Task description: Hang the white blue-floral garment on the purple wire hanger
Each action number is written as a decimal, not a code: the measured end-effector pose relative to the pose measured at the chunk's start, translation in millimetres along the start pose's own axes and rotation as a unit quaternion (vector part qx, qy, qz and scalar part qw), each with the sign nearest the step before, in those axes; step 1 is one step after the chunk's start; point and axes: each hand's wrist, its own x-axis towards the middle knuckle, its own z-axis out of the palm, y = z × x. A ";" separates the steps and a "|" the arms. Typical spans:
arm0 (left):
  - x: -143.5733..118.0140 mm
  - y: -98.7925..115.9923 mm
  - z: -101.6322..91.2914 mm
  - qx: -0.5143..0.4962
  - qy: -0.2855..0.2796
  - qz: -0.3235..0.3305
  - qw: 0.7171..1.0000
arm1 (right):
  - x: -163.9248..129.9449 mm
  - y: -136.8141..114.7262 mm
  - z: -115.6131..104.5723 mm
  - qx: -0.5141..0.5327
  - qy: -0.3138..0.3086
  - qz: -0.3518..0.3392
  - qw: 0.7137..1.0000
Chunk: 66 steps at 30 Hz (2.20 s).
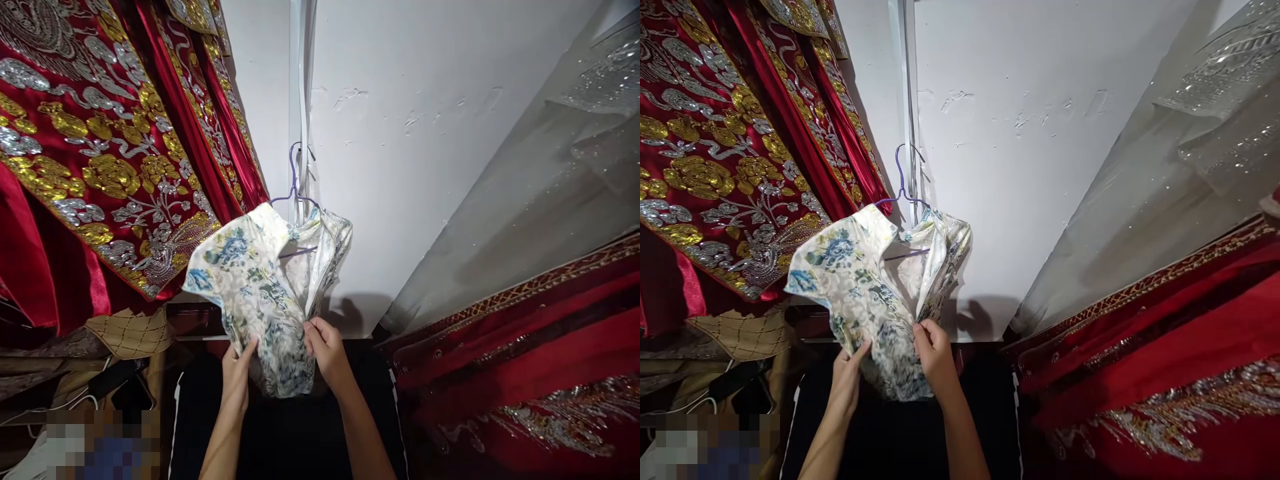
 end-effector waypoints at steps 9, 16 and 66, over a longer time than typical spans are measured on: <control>-21.0 -0.6 37.7 0.227 -0.110 0.291 0.923 | -4.5 0.0 12.3 -0.020 -0.102 0.039 0.994; -22.2 6.0 60.3 0.225 -0.184 0.333 0.897 | 7.5 -35.7 4.1 -0.020 -0.077 0.029 0.996; 16.4 62.3 48.4 -0.074 -0.013 0.192 0.978 | -6.2 -21.7 -21.5 -0.023 0.019 0.042 0.999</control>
